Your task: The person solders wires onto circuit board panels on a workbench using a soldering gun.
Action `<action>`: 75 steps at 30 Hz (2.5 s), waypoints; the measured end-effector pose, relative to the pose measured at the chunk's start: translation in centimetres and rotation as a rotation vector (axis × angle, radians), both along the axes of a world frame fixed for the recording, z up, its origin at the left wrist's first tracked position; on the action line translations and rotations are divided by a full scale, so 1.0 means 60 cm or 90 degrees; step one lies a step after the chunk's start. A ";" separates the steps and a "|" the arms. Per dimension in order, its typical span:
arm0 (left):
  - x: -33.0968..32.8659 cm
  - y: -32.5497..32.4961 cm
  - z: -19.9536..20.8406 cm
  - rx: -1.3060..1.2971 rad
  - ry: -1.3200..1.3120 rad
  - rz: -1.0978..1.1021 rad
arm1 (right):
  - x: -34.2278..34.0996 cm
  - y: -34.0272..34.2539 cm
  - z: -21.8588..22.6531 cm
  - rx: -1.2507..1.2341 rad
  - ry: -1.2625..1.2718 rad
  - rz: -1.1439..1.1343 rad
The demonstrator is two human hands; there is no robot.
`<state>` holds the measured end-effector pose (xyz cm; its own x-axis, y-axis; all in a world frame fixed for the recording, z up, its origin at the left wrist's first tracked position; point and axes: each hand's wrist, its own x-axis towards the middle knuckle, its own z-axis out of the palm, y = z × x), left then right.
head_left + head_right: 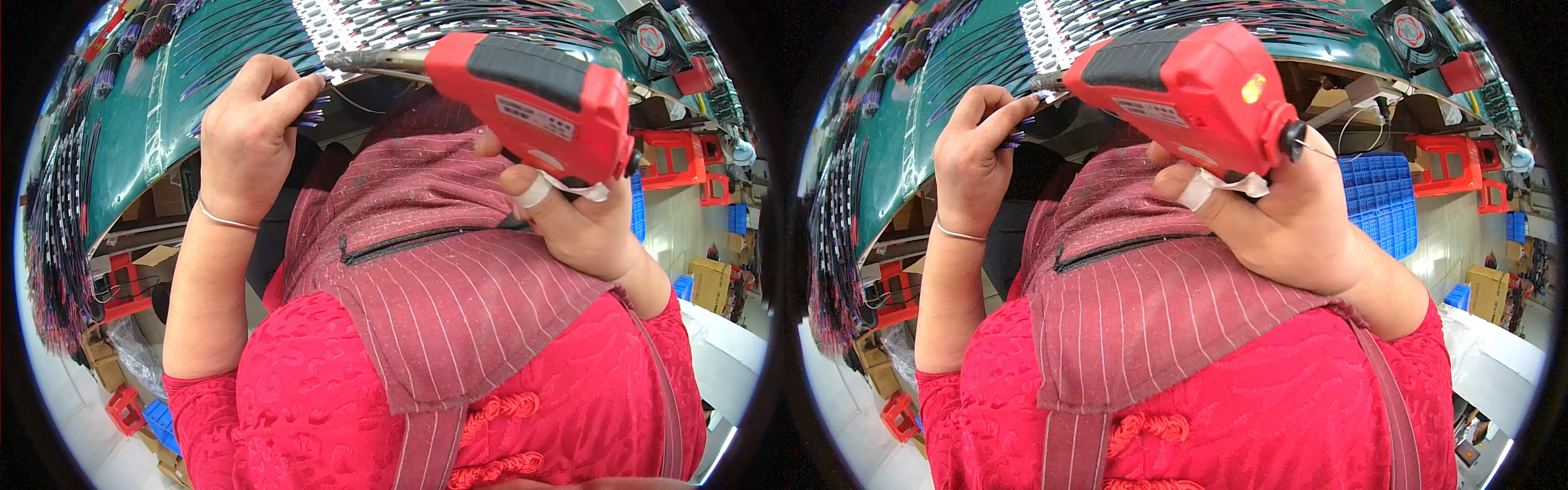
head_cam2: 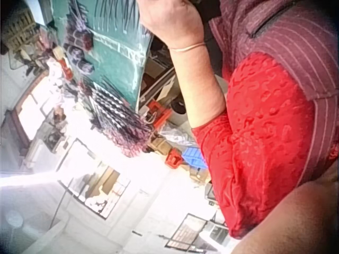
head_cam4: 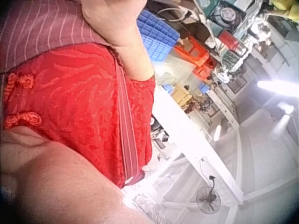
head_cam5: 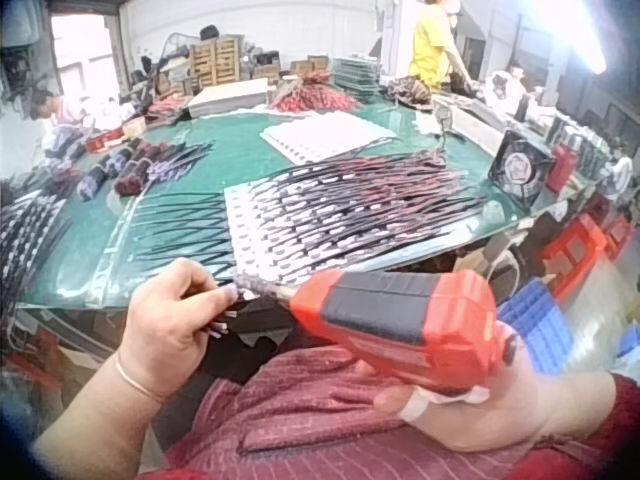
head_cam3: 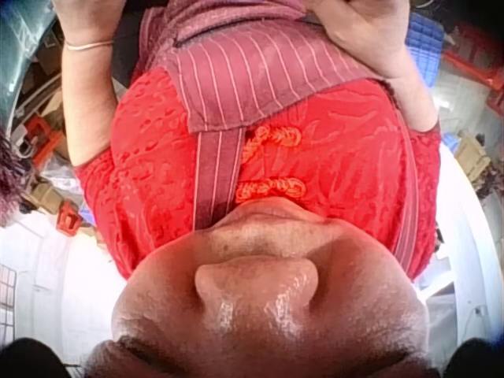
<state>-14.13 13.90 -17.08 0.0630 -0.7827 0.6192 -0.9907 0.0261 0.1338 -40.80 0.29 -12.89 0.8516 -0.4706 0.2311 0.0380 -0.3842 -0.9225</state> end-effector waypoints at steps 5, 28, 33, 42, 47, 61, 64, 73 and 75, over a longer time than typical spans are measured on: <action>0.000 0.002 0.001 0.000 -0.004 0.001 | 0.000 0.001 0.005 0.011 -0.018 0.023; 0.003 0.000 0.004 0.015 0.016 -0.014 | 0.006 0.003 0.005 0.083 -0.014 -0.013; 0.006 -0.002 0.004 0.011 0.014 -0.022 | 0.007 0.003 0.008 0.067 0.005 -0.019; 0.008 -0.002 0.005 0.015 0.006 -0.028 | 0.005 0.002 0.007 0.052 0.023 -0.004; 0.007 -0.001 0.006 0.018 0.002 -0.024 | 0.006 0.005 0.007 0.116 -0.006 -0.013; 0.004 -0.001 0.012 0.041 0.021 -0.024 | 0.000 0.006 0.005 0.146 -0.028 -0.016; 0.004 0.000 0.018 0.055 0.023 -0.030 | -0.001 0.005 0.009 0.134 0.006 -0.022; 0.020 -0.005 0.013 0.067 0.074 -0.055 | 0.002 -0.002 0.001 0.070 0.018 0.011; 0.021 -0.005 0.013 0.065 0.074 -0.054 | 0.001 -0.004 -0.004 0.069 0.010 0.013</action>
